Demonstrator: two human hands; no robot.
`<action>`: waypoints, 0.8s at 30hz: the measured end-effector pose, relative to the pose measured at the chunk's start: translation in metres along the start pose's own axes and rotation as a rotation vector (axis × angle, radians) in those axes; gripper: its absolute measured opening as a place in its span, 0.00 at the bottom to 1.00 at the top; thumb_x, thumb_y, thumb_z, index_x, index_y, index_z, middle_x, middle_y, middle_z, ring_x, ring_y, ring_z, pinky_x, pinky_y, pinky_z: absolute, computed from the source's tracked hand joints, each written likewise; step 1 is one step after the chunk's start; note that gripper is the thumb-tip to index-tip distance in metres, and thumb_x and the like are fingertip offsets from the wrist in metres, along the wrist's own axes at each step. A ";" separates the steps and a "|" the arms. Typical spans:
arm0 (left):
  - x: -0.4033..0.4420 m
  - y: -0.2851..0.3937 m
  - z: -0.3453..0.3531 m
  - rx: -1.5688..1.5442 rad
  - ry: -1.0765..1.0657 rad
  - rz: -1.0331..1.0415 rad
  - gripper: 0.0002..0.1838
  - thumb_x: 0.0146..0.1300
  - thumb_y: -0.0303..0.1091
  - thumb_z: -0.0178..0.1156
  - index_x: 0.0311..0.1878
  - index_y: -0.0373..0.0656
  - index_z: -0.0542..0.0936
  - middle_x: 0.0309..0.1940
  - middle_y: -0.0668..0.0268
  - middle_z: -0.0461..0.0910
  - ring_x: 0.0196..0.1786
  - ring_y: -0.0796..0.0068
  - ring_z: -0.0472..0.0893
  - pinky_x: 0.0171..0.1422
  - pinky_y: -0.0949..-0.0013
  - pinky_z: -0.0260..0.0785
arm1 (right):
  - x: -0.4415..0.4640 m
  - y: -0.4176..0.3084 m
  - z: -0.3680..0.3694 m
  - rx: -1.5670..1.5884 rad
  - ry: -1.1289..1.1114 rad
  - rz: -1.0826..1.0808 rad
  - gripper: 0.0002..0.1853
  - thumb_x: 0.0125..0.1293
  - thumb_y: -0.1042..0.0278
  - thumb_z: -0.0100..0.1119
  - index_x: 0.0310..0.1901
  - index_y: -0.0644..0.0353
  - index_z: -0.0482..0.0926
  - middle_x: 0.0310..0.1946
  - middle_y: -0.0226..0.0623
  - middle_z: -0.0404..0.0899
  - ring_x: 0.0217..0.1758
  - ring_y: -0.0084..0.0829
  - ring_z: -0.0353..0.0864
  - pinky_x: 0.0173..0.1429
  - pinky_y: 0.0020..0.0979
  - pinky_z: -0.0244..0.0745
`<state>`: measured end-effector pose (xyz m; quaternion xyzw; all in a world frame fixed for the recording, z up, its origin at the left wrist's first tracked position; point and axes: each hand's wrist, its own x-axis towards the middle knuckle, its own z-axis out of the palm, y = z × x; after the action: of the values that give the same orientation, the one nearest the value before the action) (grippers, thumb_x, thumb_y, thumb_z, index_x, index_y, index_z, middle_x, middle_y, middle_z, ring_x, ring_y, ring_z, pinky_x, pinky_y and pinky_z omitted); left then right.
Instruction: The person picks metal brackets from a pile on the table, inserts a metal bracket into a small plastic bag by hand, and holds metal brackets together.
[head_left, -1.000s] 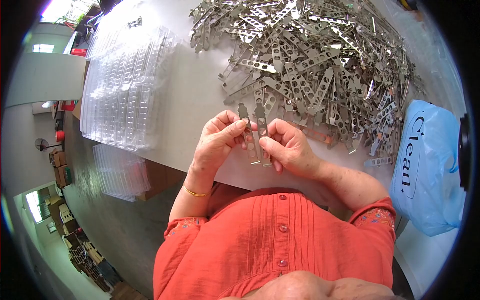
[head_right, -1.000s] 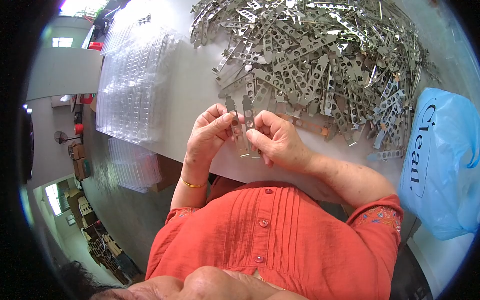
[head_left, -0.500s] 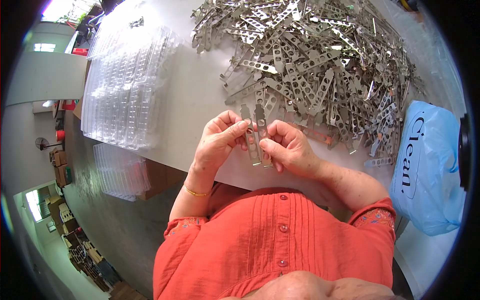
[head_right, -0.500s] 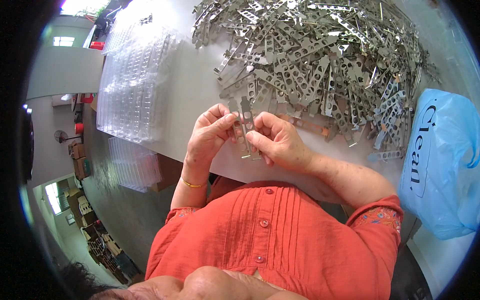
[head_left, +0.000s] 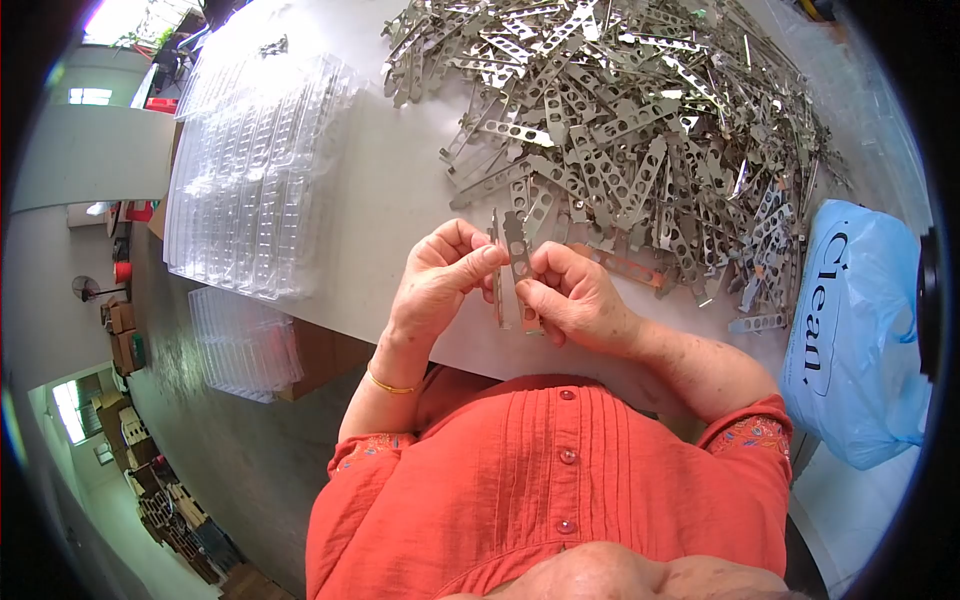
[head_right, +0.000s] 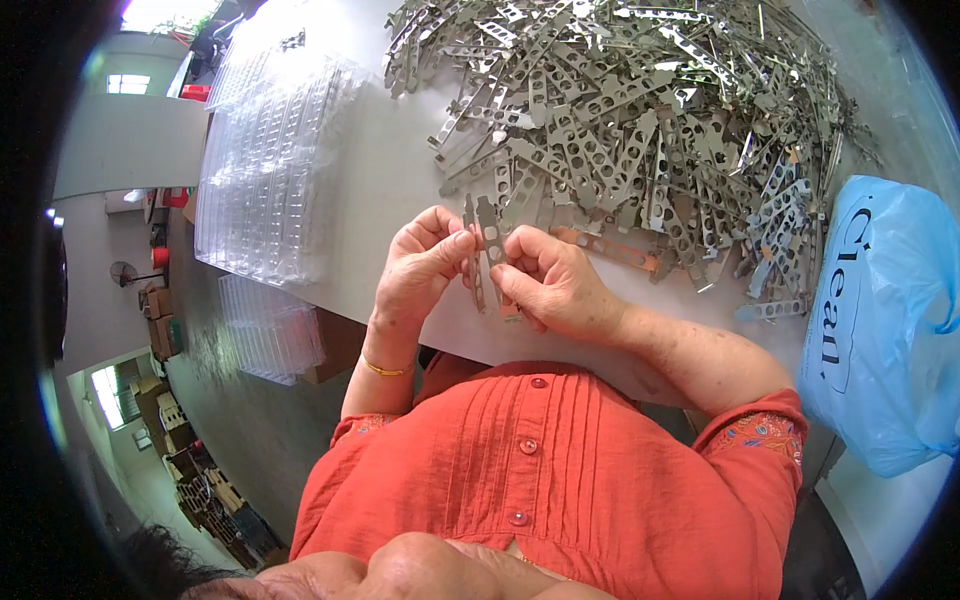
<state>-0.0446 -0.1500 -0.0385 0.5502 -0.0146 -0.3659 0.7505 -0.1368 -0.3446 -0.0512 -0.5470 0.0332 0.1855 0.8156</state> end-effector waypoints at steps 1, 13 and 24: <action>0.000 -0.001 -0.001 -0.001 0.001 -0.001 0.08 0.69 0.31 0.68 0.39 0.42 0.77 0.34 0.66 0.84 0.30 0.80 0.81 0.34 0.74 0.75 | 0.000 0.001 0.000 0.010 0.004 -0.005 0.05 0.77 0.69 0.56 0.43 0.56 0.70 0.25 0.29 0.78 0.18 0.14 0.70 0.20 0.20 0.64; 0.000 -0.005 0.005 0.106 0.050 0.031 0.09 0.69 0.29 0.68 0.39 0.40 0.76 0.30 0.67 0.81 0.27 0.82 0.79 0.29 0.76 0.74 | 0.000 -0.003 0.000 0.006 -0.005 -0.005 0.06 0.77 0.68 0.56 0.43 0.57 0.69 0.26 0.28 0.78 0.18 0.14 0.71 0.21 0.20 0.67; -0.003 -0.003 0.007 0.199 0.056 0.099 0.09 0.69 0.28 0.67 0.39 0.39 0.75 0.30 0.67 0.80 0.27 0.83 0.78 0.29 0.77 0.74 | 0.000 0.001 0.000 0.022 0.027 -0.025 0.07 0.78 0.66 0.54 0.43 0.57 0.70 0.26 0.29 0.78 0.19 0.15 0.73 0.22 0.21 0.68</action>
<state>-0.0514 -0.1544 -0.0372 0.6305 -0.0569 -0.3093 0.7096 -0.1373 -0.3438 -0.0522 -0.5410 0.0392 0.1674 0.8233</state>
